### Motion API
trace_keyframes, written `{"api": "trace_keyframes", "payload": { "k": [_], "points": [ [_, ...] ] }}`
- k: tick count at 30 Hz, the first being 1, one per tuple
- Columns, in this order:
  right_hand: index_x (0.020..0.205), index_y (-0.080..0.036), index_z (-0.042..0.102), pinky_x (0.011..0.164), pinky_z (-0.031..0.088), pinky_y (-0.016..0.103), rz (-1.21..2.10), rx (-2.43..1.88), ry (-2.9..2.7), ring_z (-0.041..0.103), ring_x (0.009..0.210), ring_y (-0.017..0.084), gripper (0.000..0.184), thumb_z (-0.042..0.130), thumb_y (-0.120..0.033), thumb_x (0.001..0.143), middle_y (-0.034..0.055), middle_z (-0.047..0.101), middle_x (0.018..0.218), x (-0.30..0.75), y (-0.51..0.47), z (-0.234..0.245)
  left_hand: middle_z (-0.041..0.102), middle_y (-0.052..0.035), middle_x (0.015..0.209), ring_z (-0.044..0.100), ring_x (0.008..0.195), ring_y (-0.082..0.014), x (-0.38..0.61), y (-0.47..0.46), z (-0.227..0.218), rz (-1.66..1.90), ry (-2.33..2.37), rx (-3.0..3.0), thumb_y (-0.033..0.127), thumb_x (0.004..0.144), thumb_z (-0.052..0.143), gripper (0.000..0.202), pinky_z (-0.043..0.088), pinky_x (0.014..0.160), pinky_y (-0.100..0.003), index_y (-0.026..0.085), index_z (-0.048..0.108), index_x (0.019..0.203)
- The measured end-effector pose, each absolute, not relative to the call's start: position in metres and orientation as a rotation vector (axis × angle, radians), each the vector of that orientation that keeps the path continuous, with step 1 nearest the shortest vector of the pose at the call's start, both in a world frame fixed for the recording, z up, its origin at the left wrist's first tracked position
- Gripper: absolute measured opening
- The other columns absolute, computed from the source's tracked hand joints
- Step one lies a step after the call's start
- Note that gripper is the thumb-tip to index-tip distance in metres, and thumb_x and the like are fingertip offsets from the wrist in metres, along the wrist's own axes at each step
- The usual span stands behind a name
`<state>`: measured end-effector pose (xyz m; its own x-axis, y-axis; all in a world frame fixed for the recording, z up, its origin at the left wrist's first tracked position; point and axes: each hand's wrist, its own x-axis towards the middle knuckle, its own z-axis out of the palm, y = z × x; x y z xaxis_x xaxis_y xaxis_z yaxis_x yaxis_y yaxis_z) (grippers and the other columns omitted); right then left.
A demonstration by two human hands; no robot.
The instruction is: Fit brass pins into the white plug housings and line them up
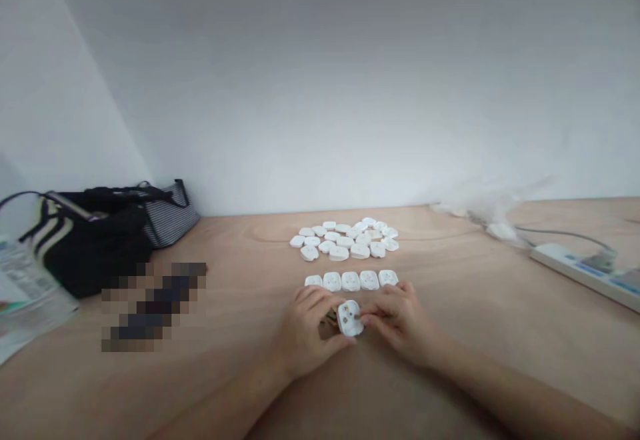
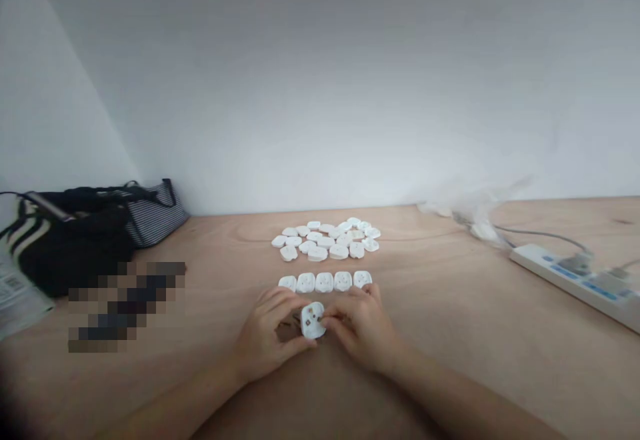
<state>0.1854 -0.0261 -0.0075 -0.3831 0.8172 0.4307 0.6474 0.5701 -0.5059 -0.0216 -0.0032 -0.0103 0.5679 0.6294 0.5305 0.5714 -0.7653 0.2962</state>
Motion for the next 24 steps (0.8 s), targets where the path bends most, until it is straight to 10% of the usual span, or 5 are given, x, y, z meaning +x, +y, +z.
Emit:
{"api": "trace_keyframes", "payload": {
  "k": [9, 24],
  "points": [
    [0.110, -0.026, 0.059, 0.085, 0.026, 0.039, 0.322, -1.194, -2.056, 0.057, 0.084, 0.021, 0.033, 0.063, -0.036, 0.078, 0.0027, 0.069, 0.087, 0.186, -0.027, -0.009, 0.064, -0.0066, 0.092, 0.055, 0.089, -0.0248, -0.017, -0.012, -0.005, 0.954, 0.958, 2.748, 0.049, 0.072, 0.067, 0.041, 0.038, 0.084, -0.039, 0.020, 0.060, 0.100],
    [0.090, -0.021, 0.072, 0.064, 0.045, 0.028, 0.788, -1.081, -1.871, 0.060, 0.064, 0.017, 0.025, 0.055, -0.038, 0.083, 0.0015, 0.071, 0.073, 0.179, -0.019, -0.013, 0.064, -0.0065, 0.087, 0.056, 0.084, -0.0244, -0.010, -0.013, -0.003, 0.952, 0.952, 2.831, 0.039, 0.066, 0.071, 0.048, 0.040, 0.081, -0.040, 0.019, 0.061, 0.109]
  ]
}}
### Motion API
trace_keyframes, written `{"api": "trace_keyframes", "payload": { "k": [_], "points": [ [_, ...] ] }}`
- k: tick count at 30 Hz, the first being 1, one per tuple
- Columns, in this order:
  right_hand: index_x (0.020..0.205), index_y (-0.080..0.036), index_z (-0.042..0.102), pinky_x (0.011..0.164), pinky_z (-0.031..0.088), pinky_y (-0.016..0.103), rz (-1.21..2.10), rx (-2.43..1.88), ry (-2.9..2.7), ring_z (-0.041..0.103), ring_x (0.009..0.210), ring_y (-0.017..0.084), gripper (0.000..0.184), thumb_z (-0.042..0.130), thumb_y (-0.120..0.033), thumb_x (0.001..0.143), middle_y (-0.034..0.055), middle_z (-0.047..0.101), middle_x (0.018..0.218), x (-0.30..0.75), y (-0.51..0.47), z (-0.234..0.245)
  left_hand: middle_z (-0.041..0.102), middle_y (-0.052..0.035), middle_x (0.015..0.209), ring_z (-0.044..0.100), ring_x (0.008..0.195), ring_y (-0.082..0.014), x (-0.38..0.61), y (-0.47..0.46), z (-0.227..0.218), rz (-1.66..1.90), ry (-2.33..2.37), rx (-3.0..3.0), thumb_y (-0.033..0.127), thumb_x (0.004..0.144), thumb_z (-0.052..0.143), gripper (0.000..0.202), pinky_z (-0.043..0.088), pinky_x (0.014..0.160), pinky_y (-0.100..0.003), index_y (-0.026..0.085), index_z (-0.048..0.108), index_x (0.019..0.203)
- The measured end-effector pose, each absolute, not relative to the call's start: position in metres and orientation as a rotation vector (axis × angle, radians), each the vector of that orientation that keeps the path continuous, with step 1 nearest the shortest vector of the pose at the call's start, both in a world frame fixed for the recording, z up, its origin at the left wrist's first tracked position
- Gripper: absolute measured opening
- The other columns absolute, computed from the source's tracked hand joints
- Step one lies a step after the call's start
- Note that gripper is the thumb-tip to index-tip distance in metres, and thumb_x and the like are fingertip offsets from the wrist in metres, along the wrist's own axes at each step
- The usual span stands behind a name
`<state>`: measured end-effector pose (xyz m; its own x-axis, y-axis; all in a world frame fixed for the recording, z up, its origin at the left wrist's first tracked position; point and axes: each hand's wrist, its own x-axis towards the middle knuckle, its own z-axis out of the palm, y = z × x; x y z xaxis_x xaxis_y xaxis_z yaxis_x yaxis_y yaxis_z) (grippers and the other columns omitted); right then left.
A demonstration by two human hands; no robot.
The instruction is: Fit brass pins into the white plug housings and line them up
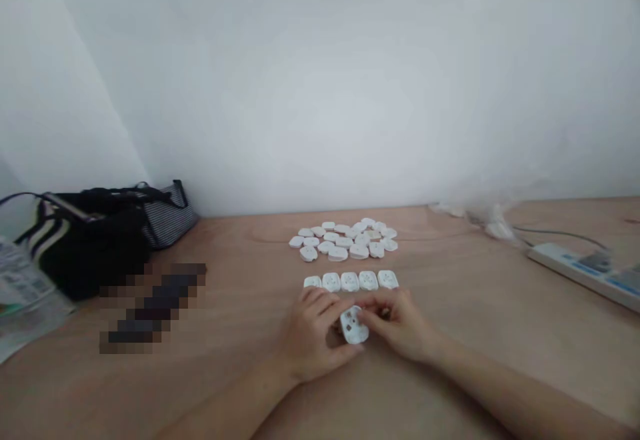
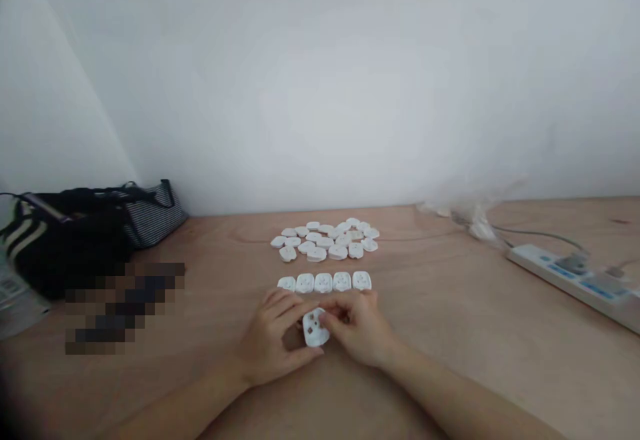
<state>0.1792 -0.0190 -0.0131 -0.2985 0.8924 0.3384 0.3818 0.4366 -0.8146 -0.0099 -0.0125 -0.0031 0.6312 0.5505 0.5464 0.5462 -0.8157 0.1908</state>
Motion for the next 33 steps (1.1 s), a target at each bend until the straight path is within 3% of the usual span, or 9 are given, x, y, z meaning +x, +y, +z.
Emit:
{"api": "trace_keyframes", "payload": {
  "k": [4, 10, 15, 24, 29, 33],
  "points": [
    [0.094, -0.020, 0.070, 0.066, 0.045, 0.029, 0.717, -1.150, -1.811, 0.061, 0.066, 0.017, 0.027, 0.058, -0.039, 0.080, 0.0028, 0.070, 0.072, 0.180, -0.017, -0.019, 0.066, -0.0076, 0.099, 0.057, 0.091, -0.0248, -0.016, -0.004, 0.003, 0.946, 1.012, 2.854, 0.034, 0.072, 0.066, 0.042, 0.038, 0.088, -0.042, 0.019, 0.060, 0.110],
    [0.094, -0.022, 0.067, 0.088, 0.031, 0.046, 0.450, -1.298, -1.855, 0.061, 0.078, 0.022, 0.026, 0.056, -0.042, 0.081, 0.0034, 0.069, 0.078, 0.187, -0.018, -0.021, 0.064, -0.0088, 0.113, 0.056, 0.106, -0.0258, -0.069, 0.040, 0.006, 0.864, 1.279, 2.568, 0.035, 0.078, 0.060, 0.041, 0.041, 0.094, -0.039, 0.019, 0.056, 0.116],
    [0.092, -0.022, 0.066, 0.087, 0.031, 0.045, 0.438, -1.312, -1.861, 0.061, 0.077, 0.021, 0.024, 0.055, -0.041, 0.081, 0.0032, 0.069, 0.079, 0.189, -0.017, -0.023, 0.059, -0.0073, 0.124, 0.052, 0.115, -0.0253, -0.105, 0.062, -0.001, 0.690, 1.235, 2.328, 0.038, 0.078, 0.060, 0.046, 0.037, 0.101, -0.041, 0.018, 0.054, 0.120],
    [0.093, -0.022, 0.066, 0.087, 0.031, 0.044, 0.411, -1.336, -1.865, 0.062, 0.078, 0.022, 0.025, 0.055, -0.042, 0.081, 0.0028, 0.069, 0.079, 0.194, -0.018, -0.023, 0.060, -0.0086, 0.121, 0.054, 0.112, -0.0252, -0.110, 0.063, -0.005, 0.637, 1.191, 2.243, 0.041, 0.076, 0.061, 0.048, 0.039, 0.100, -0.042, 0.017, 0.055, 0.117],
    [0.093, -0.022, 0.066, 0.089, 0.029, 0.045, 0.368, -1.317, -1.879, 0.062, 0.078, 0.022, 0.025, 0.057, -0.041, 0.080, 0.0034, 0.070, 0.079, 0.197, -0.016, -0.024, 0.050, -0.0140, 0.131, 0.047, 0.119, -0.0295, -0.107, 0.060, 0.001, 0.653, 1.326, 2.484, 0.045, 0.071, 0.066, 0.067, 0.035, 0.101, -0.045, 0.016, 0.044, 0.128],
    [0.094, -0.022, 0.065, 0.089, 0.028, 0.045, 0.353, -1.313, -1.901, 0.062, 0.078, 0.022, 0.025, 0.056, -0.041, 0.081, 0.0042, 0.070, 0.080, 0.198, -0.015, -0.025, 0.052, -0.0139, 0.128, 0.045, 0.119, -0.0324, -0.088, 0.060, 0.016, 0.494, 1.298, 2.780, 0.047, 0.072, 0.065, 0.063, 0.027, 0.101, -0.052, 0.019, 0.047, 0.126]
  ]
}}
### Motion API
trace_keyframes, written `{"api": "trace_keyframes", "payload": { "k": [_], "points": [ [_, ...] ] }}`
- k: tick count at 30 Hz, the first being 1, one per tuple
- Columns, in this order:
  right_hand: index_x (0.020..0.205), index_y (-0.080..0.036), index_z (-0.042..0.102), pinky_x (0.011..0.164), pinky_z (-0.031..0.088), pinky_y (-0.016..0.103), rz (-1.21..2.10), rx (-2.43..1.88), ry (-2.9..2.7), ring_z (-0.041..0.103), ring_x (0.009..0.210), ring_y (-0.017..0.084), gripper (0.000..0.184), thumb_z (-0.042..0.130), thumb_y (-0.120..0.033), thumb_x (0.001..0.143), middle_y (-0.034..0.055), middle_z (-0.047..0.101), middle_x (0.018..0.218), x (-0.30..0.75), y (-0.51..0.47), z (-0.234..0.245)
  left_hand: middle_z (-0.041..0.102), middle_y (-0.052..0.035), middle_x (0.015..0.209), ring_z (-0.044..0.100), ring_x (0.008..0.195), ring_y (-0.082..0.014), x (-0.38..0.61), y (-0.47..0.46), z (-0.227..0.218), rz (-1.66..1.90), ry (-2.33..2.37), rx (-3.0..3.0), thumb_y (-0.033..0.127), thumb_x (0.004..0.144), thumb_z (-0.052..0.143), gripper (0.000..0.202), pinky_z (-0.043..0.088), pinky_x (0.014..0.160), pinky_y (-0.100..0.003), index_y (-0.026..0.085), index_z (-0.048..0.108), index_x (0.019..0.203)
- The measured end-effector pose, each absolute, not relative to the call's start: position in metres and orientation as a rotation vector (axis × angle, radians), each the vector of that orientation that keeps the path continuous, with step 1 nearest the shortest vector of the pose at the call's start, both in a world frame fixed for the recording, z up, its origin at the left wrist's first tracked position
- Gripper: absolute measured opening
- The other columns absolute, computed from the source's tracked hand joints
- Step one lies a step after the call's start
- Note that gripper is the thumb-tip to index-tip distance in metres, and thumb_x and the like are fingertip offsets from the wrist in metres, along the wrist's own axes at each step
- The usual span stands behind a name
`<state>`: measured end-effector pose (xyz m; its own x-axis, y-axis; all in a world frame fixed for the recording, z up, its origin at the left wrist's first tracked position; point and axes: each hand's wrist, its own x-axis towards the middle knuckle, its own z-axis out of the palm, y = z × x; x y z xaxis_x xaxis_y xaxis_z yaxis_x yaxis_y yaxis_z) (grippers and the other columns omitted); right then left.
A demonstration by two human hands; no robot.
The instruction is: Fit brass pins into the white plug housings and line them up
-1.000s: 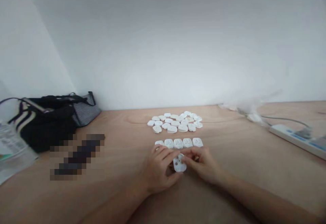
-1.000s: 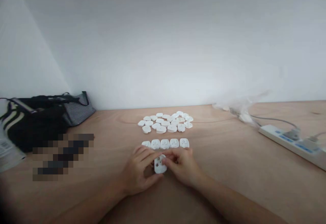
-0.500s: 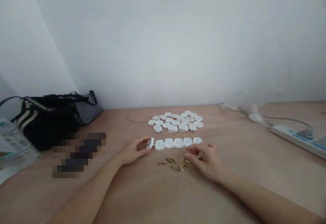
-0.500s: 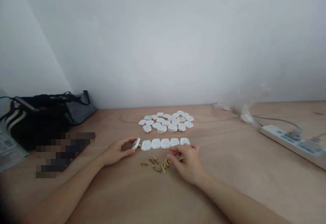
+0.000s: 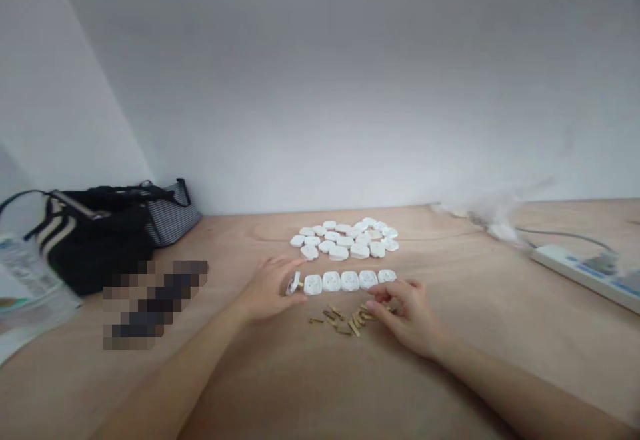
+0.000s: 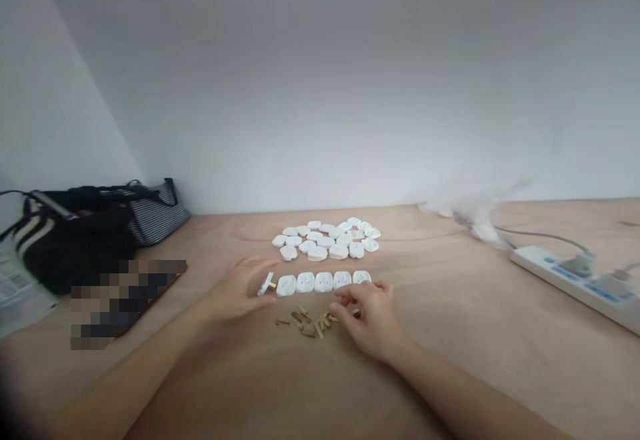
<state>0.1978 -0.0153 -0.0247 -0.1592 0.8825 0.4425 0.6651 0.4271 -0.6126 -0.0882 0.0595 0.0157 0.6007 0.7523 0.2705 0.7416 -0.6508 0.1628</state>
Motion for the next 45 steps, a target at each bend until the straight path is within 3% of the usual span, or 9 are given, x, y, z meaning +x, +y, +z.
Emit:
{"api": "trace_keyframes", "payload": {
  "k": [5, 10, 15, 21, 25, 28, 31, 35, 45],
  "points": [
    [0.093, -0.023, 0.065, 0.088, 0.029, 0.044, 0.327, -1.302, -1.922, 0.062, 0.077, 0.021, 0.021, 0.058, -0.039, 0.080, 0.0029, 0.070, 0.078, 0.198, -0.016, -0.025, 0.053, -0.0143, 0.129, 0.043, 0.121, -0.0323, -0.066, 0.067, 0.023, 0.252, 1.225, 2.895, 0.038, 0.071, 0.068, 0.064, 0.006, 0.103, -0.061, 0.020, 0.044, 0.127],
    [0.092, -0.023, 0.066, 0.088, 0.027, 0.044, 0.313, -1.280, -1.944, 0.061, 0.078, 0.021, 0.020, 0.058, -0.037, 0.080, 0.0034, 0.070, 0.079, 0.198, -0.016, -0.024, 0.064, -0.0108, 0.112, 0.047, 0.118, -0.0296, -0.059, 0.071, 0.022, 0.276, 1.194, 2.895, 0.033, 0.073, 0.066, 0.061, 0.001, 0.104, -0.059, 0.020, 0.042, 0.127],
    [0.087, -0.023, 0.066, 0.087, 0.026, 0.043, 0.309, -1.258, -1.971, 0.061, 0.079, 0.021, 0.014, 0.060, -0.033, 0.079, 0.0023, 0.070, 0.078, 0.198, -0.017, -0.023, 0.062, -0.0118, 0.112, 0.048, 0.113, -0.0312, -0.050, 0.056, 0.034, 0.407, 1.106, 3.043, 0.027, 0.071, 0.068, 0.060, 0.014, 0.103, -0.057, 0.018, 0.043, 0.125],
    [0.089, -0.027, 0.067, 0.090, 0.025, 0.044, 0.406, -1.222, -2.041, 0.059, 0.083, 0.020, 0.015, 0.055, -0.035, 0.083, 0.0002, 0.071, 0.082, 0.193, -0.021, -0.013, 0.061, -0.0110, 0.111, 0.057, 0.102, -0.0276, -0.022, 0.017, 0.031, 0.556, 0.830, 3.028, 0.029, 0.080, 0.062, 0.050, 0.045, 0.087, -0.038, 0.017, 0.042, 0.124],
    [0.081, -0.025, 0.069, 0.088, 0.033, 0.040, 0.551, -1.183, -2.023, 0.059, 0.078, 0.018, 0.025, 0.048, -0.037, 0.087, -0.0010, 0.071, 0.078, 0.189, -0.022, -0.011, 0.061, -0.0089, 0.111, 0.058, 0.103, -0.0242, -0.006, 0.004, 0.016, 0.639, 0.669, 3.010, 0.020, 0.082, 0.060, 0.041, 0.045, 0.090, -0.033, 0.018, 0.044, 0.120],
    [0.078, -0.020, 0.069, 0.069, 0.043, 0.030, 0.718, -1.165, -1.879, 0.060, 0.069, 0.017, 0.031, 0.048, -0.041, 0.086, 0.0018, 0.070, 0.073, 0.188, -0.019, -0.017, 0.060, -0.0090, 0.113, 0.057, 0.105, -0.0234, -0.008, 0.004, 0.015, 0.679, 0.722, 2.920, 0.024, 0.082, 0.061, 0.042, 0.046, 0.089, -0.034, 0.020, 0.044, 0.120],
    [0.080, -0.017, 0.069, 0.055, 0.044, 0.025, 0.832, -1.187, -1.751, 0.061, 0.063, 0.017, 0.034, 0.049, -0.045, 0.084, 0.0033, 0.070, 0.071, 0.189, -0.015, -0.025, 0.062, -0.0068, 0.104, 0.060, 0.094, -0.0213, -0.022, 0.007, 0.020, 0.685, 0.986, 2.802, 0.023, 0.085, 0.054, 0.022, 0.048, 0.081, -0.032, 0.020, 0.054, 0.107],
    [0.078, -0.019, 0.069, 0.059, 0.045, 0.028, 0.717, -1.254, -1.759, 0.061, 0.062, 0.017, 0.032, 0.050, -0.045, 0.083, 0.0022, 0.069, 0.068, 0.192, -0.013, -0.027, 0.062, -0.0030, 0.075, 0.060, 0.068, -0.0175, -0.044, 0.009, 0.024, 0.604, 1.316, 2.678, 0.017, 0.082, 0.052, 0.014, 0.045, 0.063, -0.026, 0.017, 0.064, 0.075],
    [0.092, -0.023, 0.067, 0.082, 0.040, 0.040, 0.528, -1.310, -1.817, 0.063, 0.067, 0.019, 0.025, 0.053, -0.040, 0.083, 0.0009, 0.069, 0.070, 0.189, -0.015, -0.027, 0.062, -0.0024, 0.071, 0.059, 0.069, -0.0189, -0.049, 0.006, 0.013, 0.442, 1.331, 2.562, 0.014, 0.075, 0.059, 0.008, 0.042, 0.061, -0.026, 0.017, 0.062, 0.068]
  ]
}}
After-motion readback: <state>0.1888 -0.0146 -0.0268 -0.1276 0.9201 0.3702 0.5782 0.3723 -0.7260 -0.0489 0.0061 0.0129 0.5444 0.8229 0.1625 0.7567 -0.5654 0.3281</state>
